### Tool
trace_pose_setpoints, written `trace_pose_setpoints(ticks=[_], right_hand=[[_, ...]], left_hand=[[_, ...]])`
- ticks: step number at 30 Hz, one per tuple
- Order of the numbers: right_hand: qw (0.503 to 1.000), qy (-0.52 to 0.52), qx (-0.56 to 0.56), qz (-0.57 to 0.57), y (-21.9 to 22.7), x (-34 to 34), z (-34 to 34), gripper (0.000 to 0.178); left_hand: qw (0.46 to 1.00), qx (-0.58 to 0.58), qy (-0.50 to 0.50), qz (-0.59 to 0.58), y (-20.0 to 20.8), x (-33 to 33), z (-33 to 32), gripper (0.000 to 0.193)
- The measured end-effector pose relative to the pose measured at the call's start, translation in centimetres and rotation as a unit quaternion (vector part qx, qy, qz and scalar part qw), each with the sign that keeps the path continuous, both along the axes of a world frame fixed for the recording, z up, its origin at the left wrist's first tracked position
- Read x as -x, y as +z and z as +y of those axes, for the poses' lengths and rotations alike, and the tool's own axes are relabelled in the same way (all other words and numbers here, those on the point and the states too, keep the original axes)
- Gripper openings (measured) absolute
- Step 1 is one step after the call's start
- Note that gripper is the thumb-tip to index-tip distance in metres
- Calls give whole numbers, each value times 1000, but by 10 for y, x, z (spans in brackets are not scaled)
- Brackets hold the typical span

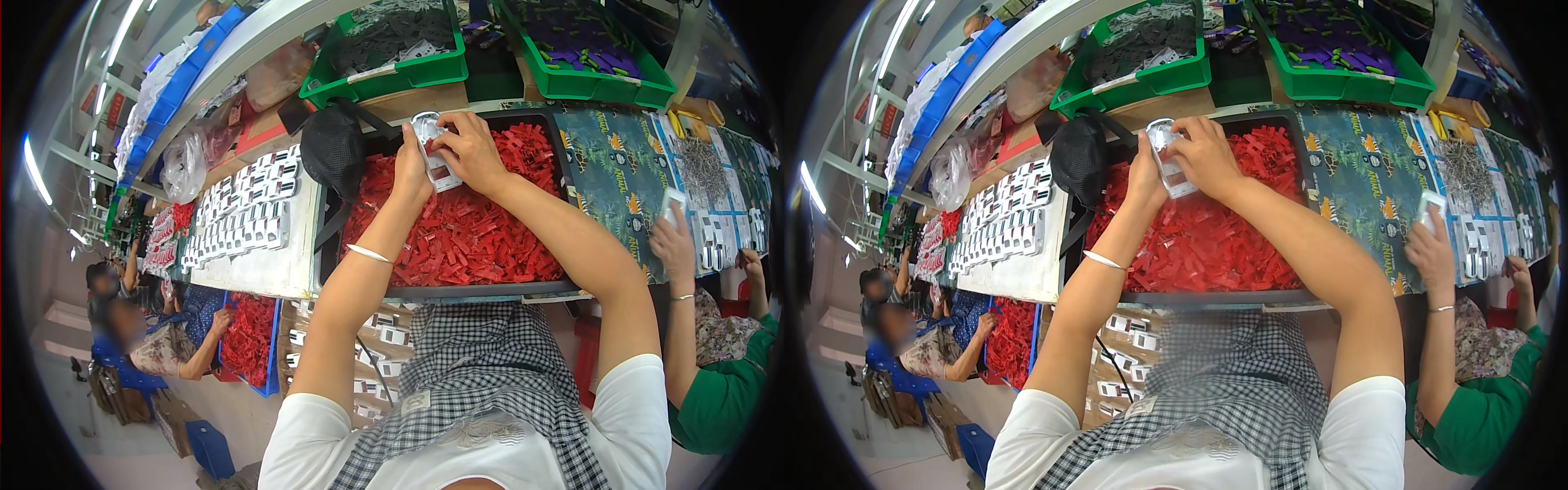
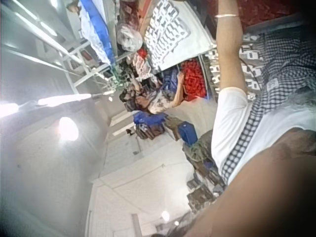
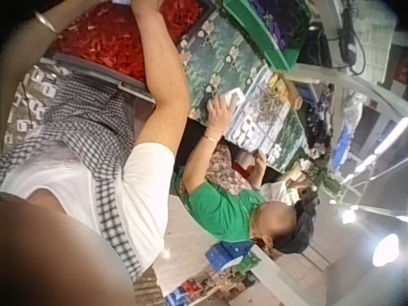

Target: The person repeatedly takes a toy car body from the table, installs red plastic pieces into it by hand, and sets it down.

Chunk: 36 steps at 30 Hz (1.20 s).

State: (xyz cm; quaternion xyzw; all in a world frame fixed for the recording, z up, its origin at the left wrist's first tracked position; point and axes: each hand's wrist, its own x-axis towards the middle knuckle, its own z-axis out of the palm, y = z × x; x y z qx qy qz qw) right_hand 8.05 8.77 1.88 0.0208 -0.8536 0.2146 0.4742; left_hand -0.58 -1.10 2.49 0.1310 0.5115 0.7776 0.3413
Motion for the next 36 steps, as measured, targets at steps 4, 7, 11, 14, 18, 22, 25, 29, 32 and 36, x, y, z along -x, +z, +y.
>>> trace_pose_setpoints(ticks=[4, 7, 11, 14, 18, 22, 25, 29, 32, 36], right_hand=[[1000, -5, 1, -13, -2, 0, -1, 8], [1000, -5, 20, -20, -4, -1, 0, 8], [999, -22, 6, -49, -3, -2, 0, 9], [997, -20, -11, -69, -6, -1, 0, 10], [996, 18, 26, -80, -8, 1, 1, 8], [996, -2, 47, -78, -4, -1, 4, 7], [996, -5, 57, -73, -6, 1, 3, 7], [995, -4, 59, -76, -8, 2, 1, 6], [996, -10, 56, -73, -8, 2, 1, 7], [996, -20, 59, -68, -9, 2, 0, 9]], left_hand=[[999, -31, -20, -18, -7, 3, -1, 50], [999, -25, -21, -29, 1, -3, 1, 52], [1000, 3, -29, 1, -3, -1, 1, 51], [999, 36, -19, 25, -12, 4, 1, 48], [999, 21, -18, 26, -8, 2, 1, 46], [999, 25, -20, -1, -2, -4, 1, 47], [1000, 21, -20, 0, -5, -2, 0, 47], [1000, 6, -14, -6, -4, -4, 1, 49], [999, -23, -11, -25, -4, -3, 2, 51], [999, -35, -17, -10, -8, -2, 3, 54]])
